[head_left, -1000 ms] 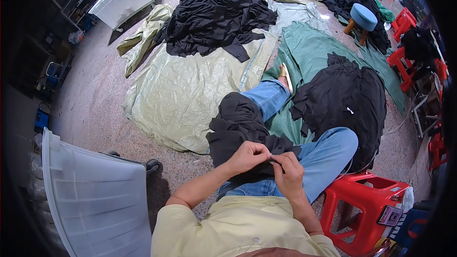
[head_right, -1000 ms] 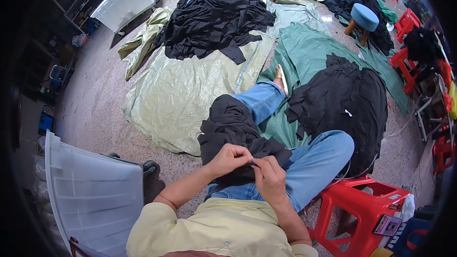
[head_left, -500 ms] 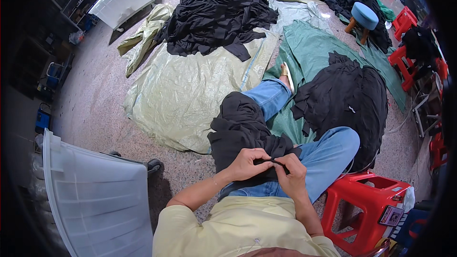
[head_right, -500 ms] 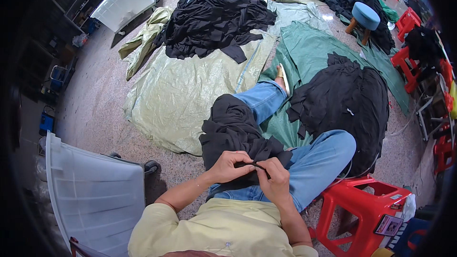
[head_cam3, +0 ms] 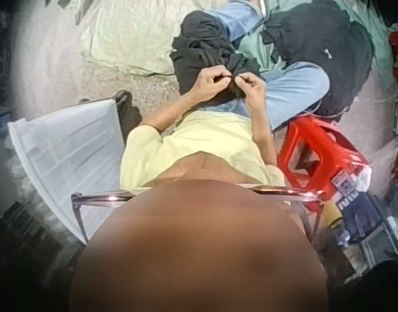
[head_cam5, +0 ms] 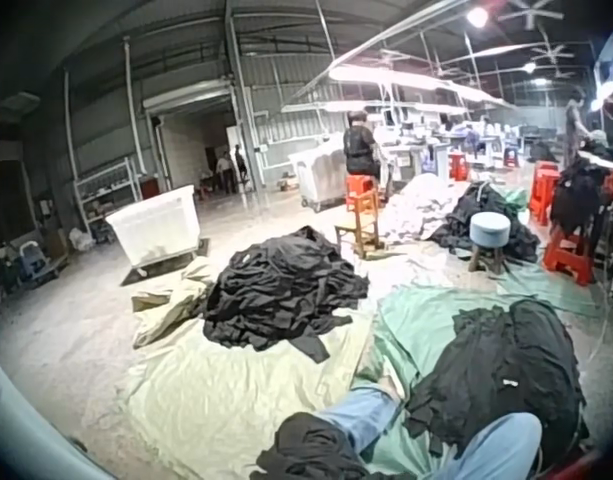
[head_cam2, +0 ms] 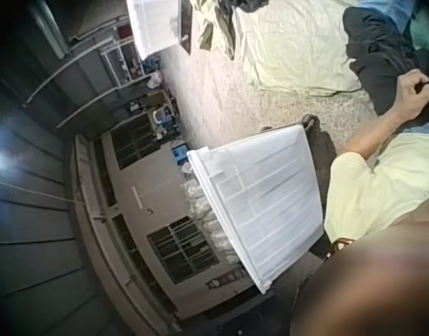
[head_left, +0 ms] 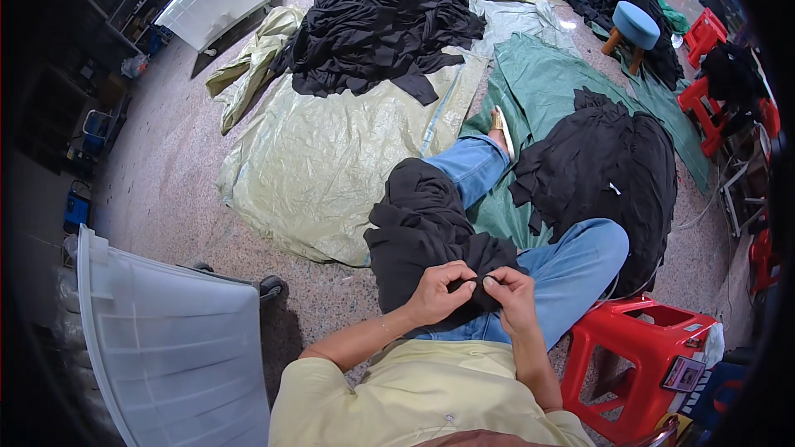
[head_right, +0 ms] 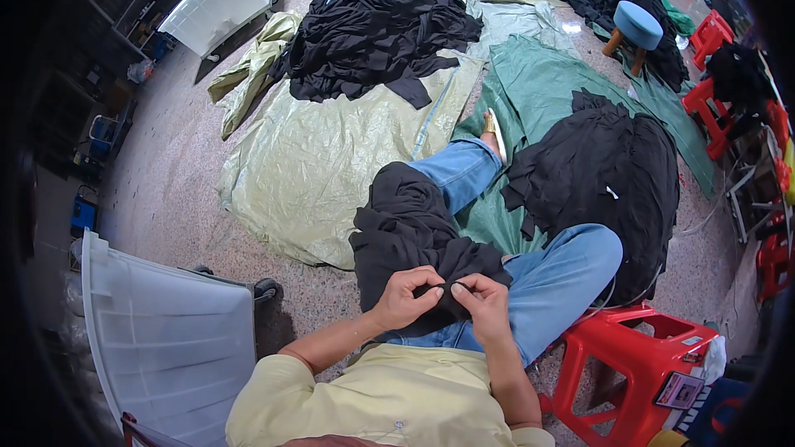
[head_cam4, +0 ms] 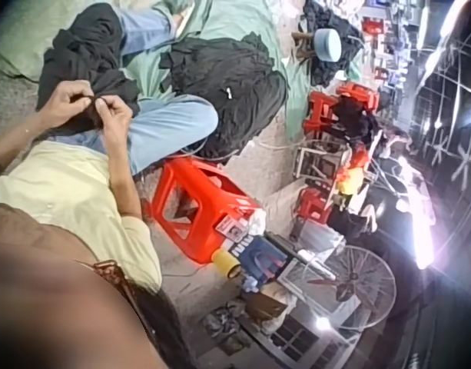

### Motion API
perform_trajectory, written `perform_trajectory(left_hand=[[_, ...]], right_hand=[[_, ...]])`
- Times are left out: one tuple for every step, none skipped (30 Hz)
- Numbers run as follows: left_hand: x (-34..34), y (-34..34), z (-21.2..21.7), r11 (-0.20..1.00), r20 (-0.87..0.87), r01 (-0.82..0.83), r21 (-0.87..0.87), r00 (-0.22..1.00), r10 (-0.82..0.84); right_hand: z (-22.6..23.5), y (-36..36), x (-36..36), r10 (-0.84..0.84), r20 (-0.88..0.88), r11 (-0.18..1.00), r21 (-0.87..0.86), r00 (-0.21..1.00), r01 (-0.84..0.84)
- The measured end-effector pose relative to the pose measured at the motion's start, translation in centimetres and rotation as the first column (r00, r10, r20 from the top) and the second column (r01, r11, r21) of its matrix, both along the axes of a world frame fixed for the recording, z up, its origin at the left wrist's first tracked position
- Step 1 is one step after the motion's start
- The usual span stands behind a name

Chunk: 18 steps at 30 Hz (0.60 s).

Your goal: Inspecting and sorting various pieces of black fabric while seated.

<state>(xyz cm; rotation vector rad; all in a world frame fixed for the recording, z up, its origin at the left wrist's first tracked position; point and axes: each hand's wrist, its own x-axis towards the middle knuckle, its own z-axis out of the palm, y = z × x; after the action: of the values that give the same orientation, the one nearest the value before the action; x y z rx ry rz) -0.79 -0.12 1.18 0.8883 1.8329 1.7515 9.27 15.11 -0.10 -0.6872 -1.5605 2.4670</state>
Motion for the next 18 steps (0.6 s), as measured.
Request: perform_trajectory(left_hand=[[0.2,0.0,-0.1,1.0,-0.001,0.002,-0.001,1.0,-0.002],[0.5,0.0,-0.3,0.999,0.114,-0.018,-0.048,0.993,0.024],[0.7,0.1,-0.5,0.995,0.226,-0.033,-0.097,0.973,0.055],[0.7,0.1,-0.6,0.995,0.226,-0.033,-0.097,0.973,0.054],[0.6,0.1,-0.7,0.997,0.389,-0.034,-0.073,0.919,0.06],[0.6,0.1,-0.8,0.998,0.539,-0.04,-0.05,0.84,0.06],[0.4,0.1,-0.8,0.998,0.538,-0.041,-0.051,0.84,0.062],[0.2,-0.1,-0.8,0.998,0.584,-0.011,-0.056,0.81,0.042],[-0.1,-0.3,-0.8,0.998,0.628,0.02,-0.059,0.778,0.022],[-0.4,-0.5,-0.9,0.998,0.628,0.021,-0.06,0.778,0.021],[-0.8,-0.9,-1.2,0.996,0.69,0.067,-0.059,0.724,-0.008],[-1.1,-1.4,-1.6,0.992,0.747,0.114,-0.053,0.664,-0.036],[-1.5,-1.8,-2.5,0.983,0.788,0.162,-0.084,0.614,-0.034],[-2.3,-1.9,-2.6,0.963,0.875,0.256,-0.089,0.482,-0.047],[-2.9,-1.8,-2.8,0.935,0.94,0.346,-0.077,0.337,-0.047],[-2.6,-1.4,-2.9,0.923,0.928,0.367,-0.114,0.372,-0.033],[-2.8,-0.8,-2.7,0.889,0.817,0.437,-0.14,0.558,-0.145],[-3.0,-0.3,-2.6,0.85,0.661,0.494,-0.183,0.702,-0.266]], right_hand=[[-0.2,0.0,-0.1,0.0,0.005,0.992,-0.129,1.0,0.001],[-0.1,0.0,-0.2,0.0,0.005,0.992,-0.129,1.0,0.001],[0.1,0.1,-0.4,-0.005,0.01,0.997,-0.079,1.0,0.006],[0.3,0.1,-0.5,-0.011,0.015,0.999,-0.03,1.0,0.011],[0.4,0.1,-0.5,-0.01,0.014,0.999,-0.031,1.0,0.01],[0.4,0.2,-0.4,0.012,-0.044,0.997,0.071,0.999,-0.009],[0.4,0.2,-0.4,0.039,-0.099,0.985,0.173,0.994,-0.022],[0.5,0.2,-0.4,0.047,-0.096,0.969,0.247,0.994,-0.022],[0.7,0.2,-0.4,0.046,-0.096,0.969,0.246,0.994,-0.021],[1.1,0.2,-0.2,0.091,-0.086,0.894,0.446,0.992,-0.043],[1.6,0.1,-0.1,0.135,-0.068,0.778,0.625,0.989,-0.063],[2.4,0.1,-0.3,0.172,-0.112,0.611,0.792,0.979,-0.016],[2.9,-0.4,-0.3,0.191,-0.156,0.547,0.837,0.969,0.027],[3.4,-1.1,-0.5,0.213,-0.197,0.479,0.874,0.957,0.073],[3.6,-1.6,-0.6,0.256,-0.218,0.422,0.902,0.942,0.094],[4.2,-2.0,-0.7,0.289,-0.248,0.377,0.917,0.925,0.128],[4.6,-2.3,-1.0,0.323,-0.274,0.332,0.929,0.906,0.163],[4.7,-2.6,-1.1,0.349,-0.268,0.316,0.936,0.898,0.157]])
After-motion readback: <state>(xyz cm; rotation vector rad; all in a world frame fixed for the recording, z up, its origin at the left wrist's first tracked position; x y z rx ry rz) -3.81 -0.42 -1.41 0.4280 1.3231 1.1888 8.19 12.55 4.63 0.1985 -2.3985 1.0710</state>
